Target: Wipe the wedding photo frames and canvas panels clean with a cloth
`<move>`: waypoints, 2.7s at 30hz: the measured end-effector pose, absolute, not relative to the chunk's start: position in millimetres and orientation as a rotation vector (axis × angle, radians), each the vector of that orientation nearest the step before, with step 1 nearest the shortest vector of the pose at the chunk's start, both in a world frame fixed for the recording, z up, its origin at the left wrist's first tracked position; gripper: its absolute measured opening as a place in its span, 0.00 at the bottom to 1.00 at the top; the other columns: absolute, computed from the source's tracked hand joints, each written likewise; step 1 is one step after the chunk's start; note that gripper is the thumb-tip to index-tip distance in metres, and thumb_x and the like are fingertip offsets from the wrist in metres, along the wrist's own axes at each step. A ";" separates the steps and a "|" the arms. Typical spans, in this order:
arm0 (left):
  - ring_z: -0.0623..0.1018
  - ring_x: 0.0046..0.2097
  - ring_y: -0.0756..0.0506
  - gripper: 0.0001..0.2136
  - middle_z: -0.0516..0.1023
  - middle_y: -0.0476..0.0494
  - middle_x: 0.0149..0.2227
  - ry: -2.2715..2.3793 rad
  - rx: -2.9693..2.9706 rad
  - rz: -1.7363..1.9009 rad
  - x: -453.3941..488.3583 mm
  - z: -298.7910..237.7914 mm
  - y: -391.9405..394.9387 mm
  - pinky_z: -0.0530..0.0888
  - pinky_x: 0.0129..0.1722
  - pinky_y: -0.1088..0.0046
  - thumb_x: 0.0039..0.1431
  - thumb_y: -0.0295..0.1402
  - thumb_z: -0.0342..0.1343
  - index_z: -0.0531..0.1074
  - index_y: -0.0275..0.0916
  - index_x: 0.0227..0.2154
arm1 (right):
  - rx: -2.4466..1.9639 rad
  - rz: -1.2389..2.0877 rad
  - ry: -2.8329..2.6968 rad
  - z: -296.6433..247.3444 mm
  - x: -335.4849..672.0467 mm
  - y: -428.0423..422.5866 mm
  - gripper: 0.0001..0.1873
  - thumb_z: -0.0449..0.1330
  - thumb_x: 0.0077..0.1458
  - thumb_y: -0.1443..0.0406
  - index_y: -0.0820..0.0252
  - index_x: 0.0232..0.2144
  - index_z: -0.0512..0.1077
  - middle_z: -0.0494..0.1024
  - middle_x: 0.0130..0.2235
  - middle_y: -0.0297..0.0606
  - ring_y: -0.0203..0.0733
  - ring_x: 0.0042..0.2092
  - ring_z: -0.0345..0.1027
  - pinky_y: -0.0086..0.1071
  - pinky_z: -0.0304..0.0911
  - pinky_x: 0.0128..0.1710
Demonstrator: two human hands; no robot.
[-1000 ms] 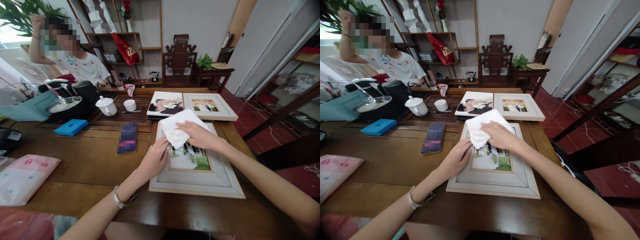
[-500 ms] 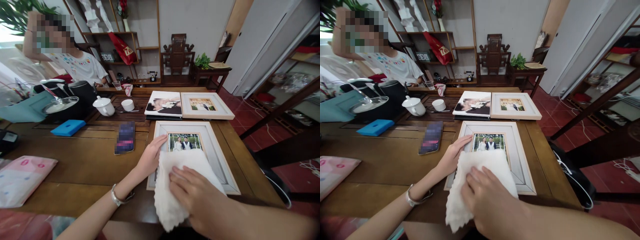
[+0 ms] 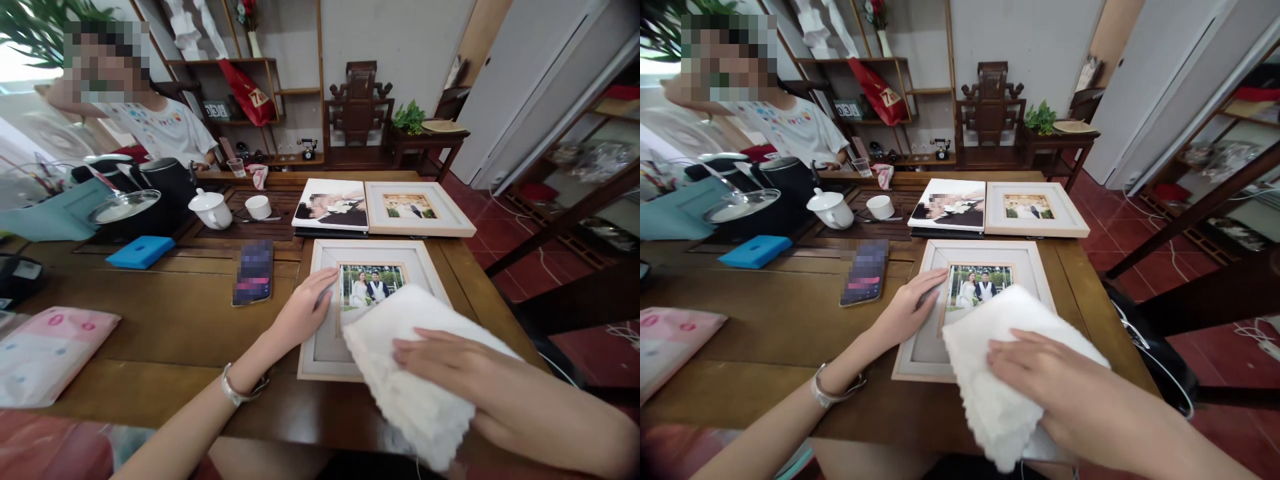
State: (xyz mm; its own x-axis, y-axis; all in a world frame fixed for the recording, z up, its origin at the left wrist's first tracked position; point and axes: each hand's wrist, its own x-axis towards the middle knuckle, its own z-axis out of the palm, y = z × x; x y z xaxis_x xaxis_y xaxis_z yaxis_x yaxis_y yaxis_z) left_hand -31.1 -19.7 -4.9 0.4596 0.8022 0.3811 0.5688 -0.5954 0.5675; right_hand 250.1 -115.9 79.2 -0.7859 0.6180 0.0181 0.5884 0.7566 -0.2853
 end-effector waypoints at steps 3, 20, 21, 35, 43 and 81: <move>0.70 0.61 0.41 0.17 0.71 0.37 0.58 1.166 2.368 0.890 -31.1 -4.0 -20.0 0.67 0.62 0.54 0.65 0.28 0.47 0.69 0.38 0.55 | -1.167 0.098 -2.754 63.7 275.7 -99.0 0.43 0.49 0.37 0.79 0.53 0.58 0.66 0.72 0.58 0.36 0.48 0.59 0.64 0.45 0.65 0.56; 0.68 0.62 0.41 0.18 0.70 0.38 0.59 1.164 2.360 0.856 -30.5 -5.0 -18.9 0.66 0.63 0.55 0.65 0.27 0.46 0.69 0.37 0.55 | -0.913 0.118 -2.806 71.3 229.6 -130.5 0.39 0.49 0.31 0.76 0.63 0.51 0.71 0.76 0.53 0.43 0.48 0.56 0.67 0.42 0.65 0.56; 0.68 0.62 0.41 0.18 0.70 0.38 0.59 1.162 2.363 0.853 -30.8 -4.9 -18.7 0.66 0.63 0.55 0.65 0.27 0.46 0.69 0.37 0.56 | -0.930 0.093 -2.803 67.6 231.1 -124.6 0.39 0.49 0.33 0.77 0.64 0.51 0.71 0.76 0.53 0.43 0.48 0.57 0.67 0.43 0.64 0.56; 0.68 0.62 0.41 0.19 0.70 0.37 0.60 1.151 2.375 0.859 -32.4 -4.2 -19.2 0.66 0.62 0.54 0.65 0.27 0.45 0.68 0.36 0.56 | -0.926 -0.607 -2.448 47.3 266.4 -18.7 0.21 0.52 0.53 0.81 0.69 0.48 0.71 0.75 0.53 0.53 0.56 0.60 0.62 0.52 0.58 0.59; 0.67 0.63 0.42 0.19 0.70 0.37 0.60 1.174 2.378 0.828 -31.5 -5.4 -19.8 0.65 0.64 0.57 0.65 0.26 0.44 0.68 0.34 0.56 | -1.126 -0.495 -2.505 29.0 289.1 -19.6 0.26 0.50 0.47 0.81 0.69 0.47 0.71 0.76 0.52 0.51 0.57 0.60 0.61 0.53 0.61 0.57; 0.69 0.62 0.41 0.18 0.71 0.37 0.59 1.165 2.316 0.861 -30.2 -2.9 -18.9 0.67 0.62 0.54 0.65 0.29 0.46 0.69 0.38 0.55 | -1.328 -0.008 -2.595 43.9 251.7 -80.1 0.33 0.53 0.39 0.75 0.64 0.51 0.71 0.73 0.56 0.48 0.56 0.62 0.60 0.55 0.59 0.58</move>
